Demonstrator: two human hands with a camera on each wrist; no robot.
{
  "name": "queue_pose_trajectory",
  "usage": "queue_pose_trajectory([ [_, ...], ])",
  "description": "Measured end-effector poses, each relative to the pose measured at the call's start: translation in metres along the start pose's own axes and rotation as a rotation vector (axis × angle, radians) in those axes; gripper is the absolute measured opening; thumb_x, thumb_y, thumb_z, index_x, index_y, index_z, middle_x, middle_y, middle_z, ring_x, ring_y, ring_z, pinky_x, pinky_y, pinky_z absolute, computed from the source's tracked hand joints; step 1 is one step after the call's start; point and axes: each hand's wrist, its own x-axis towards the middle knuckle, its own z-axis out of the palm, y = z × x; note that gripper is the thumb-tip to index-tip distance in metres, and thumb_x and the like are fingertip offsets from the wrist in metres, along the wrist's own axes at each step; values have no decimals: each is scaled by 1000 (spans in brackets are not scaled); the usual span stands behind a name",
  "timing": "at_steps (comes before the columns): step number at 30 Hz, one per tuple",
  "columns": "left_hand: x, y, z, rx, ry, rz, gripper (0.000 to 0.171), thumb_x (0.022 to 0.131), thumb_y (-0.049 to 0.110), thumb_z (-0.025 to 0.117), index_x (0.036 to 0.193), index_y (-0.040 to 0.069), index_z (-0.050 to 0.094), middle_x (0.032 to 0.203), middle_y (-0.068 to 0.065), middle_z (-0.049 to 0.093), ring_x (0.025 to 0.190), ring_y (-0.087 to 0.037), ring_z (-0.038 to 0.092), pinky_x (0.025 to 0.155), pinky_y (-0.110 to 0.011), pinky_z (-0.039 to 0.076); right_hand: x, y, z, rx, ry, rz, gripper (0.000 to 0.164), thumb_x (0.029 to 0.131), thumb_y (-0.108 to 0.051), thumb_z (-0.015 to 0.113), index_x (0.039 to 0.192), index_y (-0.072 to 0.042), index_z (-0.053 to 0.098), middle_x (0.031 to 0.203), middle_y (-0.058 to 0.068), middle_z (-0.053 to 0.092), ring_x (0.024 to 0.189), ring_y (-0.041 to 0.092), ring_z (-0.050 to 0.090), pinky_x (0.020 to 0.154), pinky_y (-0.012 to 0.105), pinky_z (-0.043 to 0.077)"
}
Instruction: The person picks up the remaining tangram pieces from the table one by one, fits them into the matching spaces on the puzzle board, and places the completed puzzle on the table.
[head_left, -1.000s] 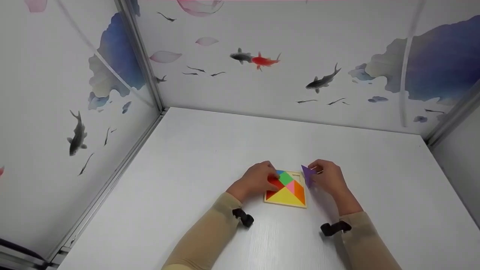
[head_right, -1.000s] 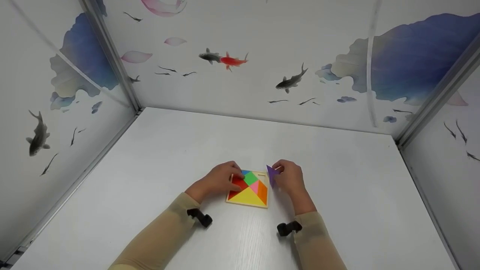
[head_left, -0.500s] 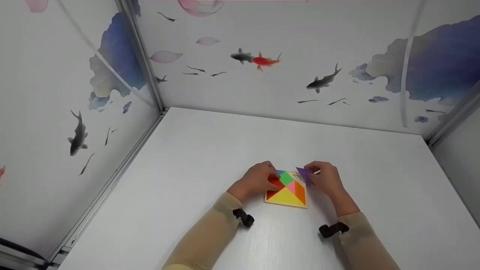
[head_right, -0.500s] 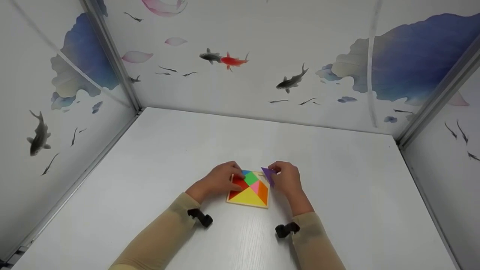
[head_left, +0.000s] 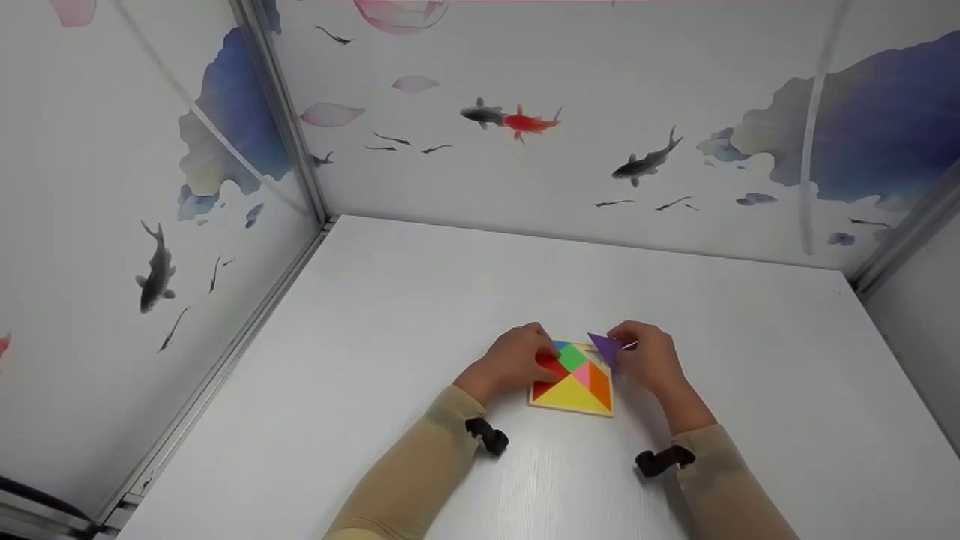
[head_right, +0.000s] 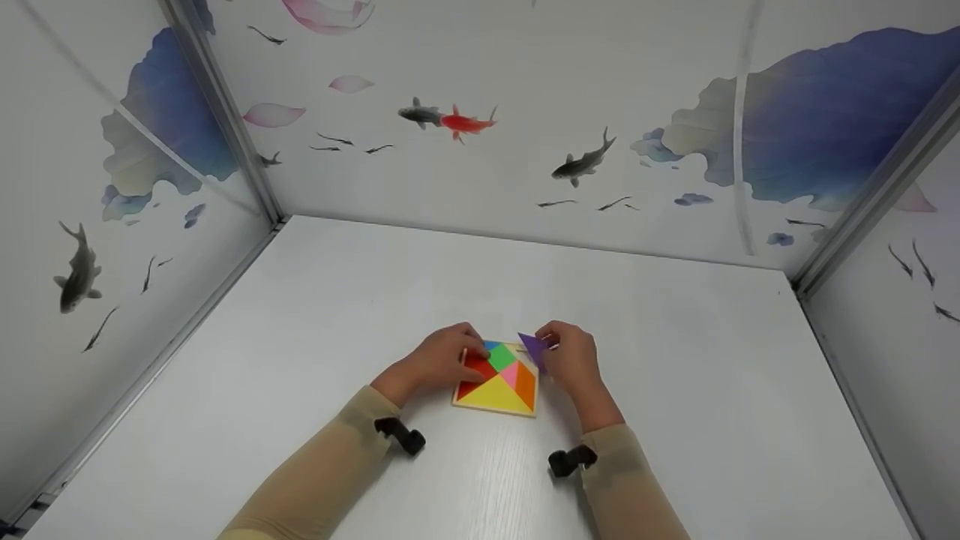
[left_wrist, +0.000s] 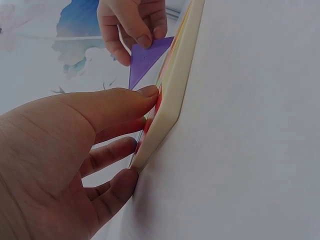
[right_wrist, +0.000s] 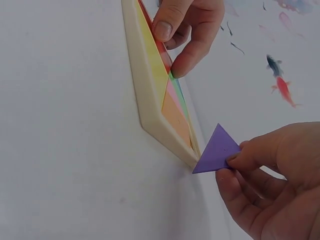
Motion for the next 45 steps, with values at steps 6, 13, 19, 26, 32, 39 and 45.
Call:
queue_pose_trajectory([
  [6,0,-2,1,-4,3,-1,34,93,37,80,122,20,81,118,3,66,107,-14,60,98,-26,51,-1,0,0,2,4,-17,30,97,-2,71,126,-7,73,127,20,70,116,36,65,105,50,58],
  [13,1,-2,2,-2,8,6,34,92,38,81,121,21,82,118,3,66,106,-14,60,98,-26,52,-1,1,3,10,9,-41,32,98,-4,72,130,-8,74,125,19,71,113,35,66,100,47,61],
  [19,1,-3,3,7,5,21,35,92,38,80,122,21,82,117,2,67,106,-14,60,97,-25,51,0,-1,7,-24,1,-51,31,99,-2,71,129,-8,75,124,19,72,113,36,67,100,48,60],
  [26,2,-5,4,5,3,17,37,92,41,80,123,22,81,119,3,66,107,-13,60,98,-26,52,-2,-4,8,-53,-9,-72,31,100,-2,70,130,-8,75,125,18,72,112,34,66,101,48,60],
  [32,1,-6,4,-13,8,7,36,92,41,80,123,22,81,119,3,65,107,-14,60,99,-26,52,-2,-6,10,-64,-20,-82,31,100,0,69,130,-8,75,126,18,72,111,33,66,102,49,59],
  [39,3,-7,4,-2,14,21,35,92,39,80,121,21,82,118,3,66,106,-14,61,98,-26,51,-3,-7,11,-87,-26,-93,30,100,-1,69,129,-7,75,127,18,73,110,33,67,100,48,60],
  [45,2,-6,3,7,13,26,32,92,37,80,120,21,82,119,3,67,108,-14,61,98,-26,51,-4,-7,13,-110,-23,-109,29,100,-1,69,128,-8,76,127,17,73,110,33,67,99,48,60],
])
